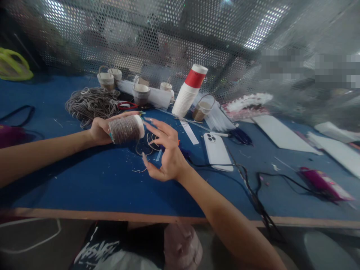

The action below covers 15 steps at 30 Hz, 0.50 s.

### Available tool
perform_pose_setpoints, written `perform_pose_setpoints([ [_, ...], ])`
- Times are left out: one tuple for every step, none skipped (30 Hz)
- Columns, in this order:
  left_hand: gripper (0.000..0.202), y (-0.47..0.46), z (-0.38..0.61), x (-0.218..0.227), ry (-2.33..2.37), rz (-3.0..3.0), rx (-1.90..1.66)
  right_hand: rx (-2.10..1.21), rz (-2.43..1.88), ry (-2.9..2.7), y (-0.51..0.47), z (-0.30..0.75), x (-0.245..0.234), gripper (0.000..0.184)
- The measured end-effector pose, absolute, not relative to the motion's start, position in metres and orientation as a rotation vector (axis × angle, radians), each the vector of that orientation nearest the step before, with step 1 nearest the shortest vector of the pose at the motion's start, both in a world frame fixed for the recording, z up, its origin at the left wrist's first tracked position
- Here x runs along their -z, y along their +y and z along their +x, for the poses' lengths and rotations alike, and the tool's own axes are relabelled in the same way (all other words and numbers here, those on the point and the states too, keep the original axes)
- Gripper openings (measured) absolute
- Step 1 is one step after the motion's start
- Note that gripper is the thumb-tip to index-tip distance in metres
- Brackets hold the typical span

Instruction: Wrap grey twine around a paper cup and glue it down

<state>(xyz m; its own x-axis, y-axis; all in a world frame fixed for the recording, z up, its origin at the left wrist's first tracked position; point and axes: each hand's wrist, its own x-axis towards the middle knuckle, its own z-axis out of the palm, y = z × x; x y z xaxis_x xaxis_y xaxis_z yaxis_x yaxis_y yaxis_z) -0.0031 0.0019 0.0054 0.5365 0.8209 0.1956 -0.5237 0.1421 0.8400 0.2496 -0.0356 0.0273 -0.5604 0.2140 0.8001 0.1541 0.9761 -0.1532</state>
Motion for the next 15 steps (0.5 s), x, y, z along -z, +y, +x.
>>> perform_pose_setpoints([
  [0.085, 0.0016, -0.0027, -0.0045, 0.347, 1.030, -0.988, -0.101, -0.266, -2.199, -0.0352, 0.2489, -0.0274, 0.069],
  [0.085, 0.0014, -0.0025, -0.0036, 0.349, 1.024, -0.984, -0.130, -0.267, -2.233, -0.0352, 0.2481, -0.0275, 0.070],
  [0.084, 0.0013, -0.0025, -0.0028, 0.351, 1.018, -0.985, -0.164, -0.267, -2.267, -0.0356, 0.2474, -0.0275, 0.070],
  [0.083, 0.0015, -0.0027, -0.0023, 0.354, 1.013, -0.994, -0.195, -0.266, -2.292, -0.0364, 0.2467, -0.0275, 0.070],
  [0.082, 0.0017, -0.0031, -0.0018, 0.355, 1.011, -1.003, -0.218, -0.263, -2.310, -0.0372, 0.2463, -0.0275, 0.070],
  [0.081, 0.0020, -0.0036, -0.0015, 0.354, 1.011, -1.014, -0.235, -0.261, -2.318, -0.0380, 0.2459, -0.0275, 0.070],
  [0.080, 0.0023, -0.0041, -0.0013, 0.352, 1.012, -1.021, -0.246, -0.259, -2.318, -0.0388, 0.2458, -0.0274, 0.070],
  [0.081, 0.0026, -0.0046, -0.0012, 0.350, 1.013, -1.025, -0.255, -0.260, -2.310, -0.0393, 0.2458, -0.0273, 0.069],
  [0.081, 0.0029, -0.0051, -0.0011, 0.349, 1.013, -1.025, -0.262, -0.260, -2.302, -0.0396, 0.2458, -0.0273, 0.069],
  [0.082, 0.0033, -0.0055, -0.0011, 0.351, 1.015, -1.021, -0.266, -0.259, -2.292, -0.0398, 0.2460, -0.0272, 0.068],
  [0.083, 0.0036, -0.0059, -0.0011, 0.354, 1.015, -1.018, -0.270, -0.253, -2.284, -0.0400, 0.2462, -0.0272, 0.067],
  [0.084, 0.0040, -0.0062, -0.0011, 0.359, 1.011, -1.019, -0.272, -0.242, -2.272, -0.0402, 0.2466, -0.0272, 0.066],
  [0.085, 0.0044, -0.0065, -0.0013, 0.364, 1.006, -1.023, -0.274, -0.228, -2.259, -0.0404, 0.2470, -0.0271, 0.067],
  [0.086, 0.0049, -0.0068, -0.0016, 0.367, 1.001, -1.033, -0.273, -0.217, -2.252, -0.0408, 0.2475, -0.0271, 0.067],
  [0.086, 0.0054, -0.0071, -0.0019, 0.365, 0.999, -1.049, -0.269, -0.214, -2.248, -0.0413, 0.2481, -0.0270, 0.066],
])
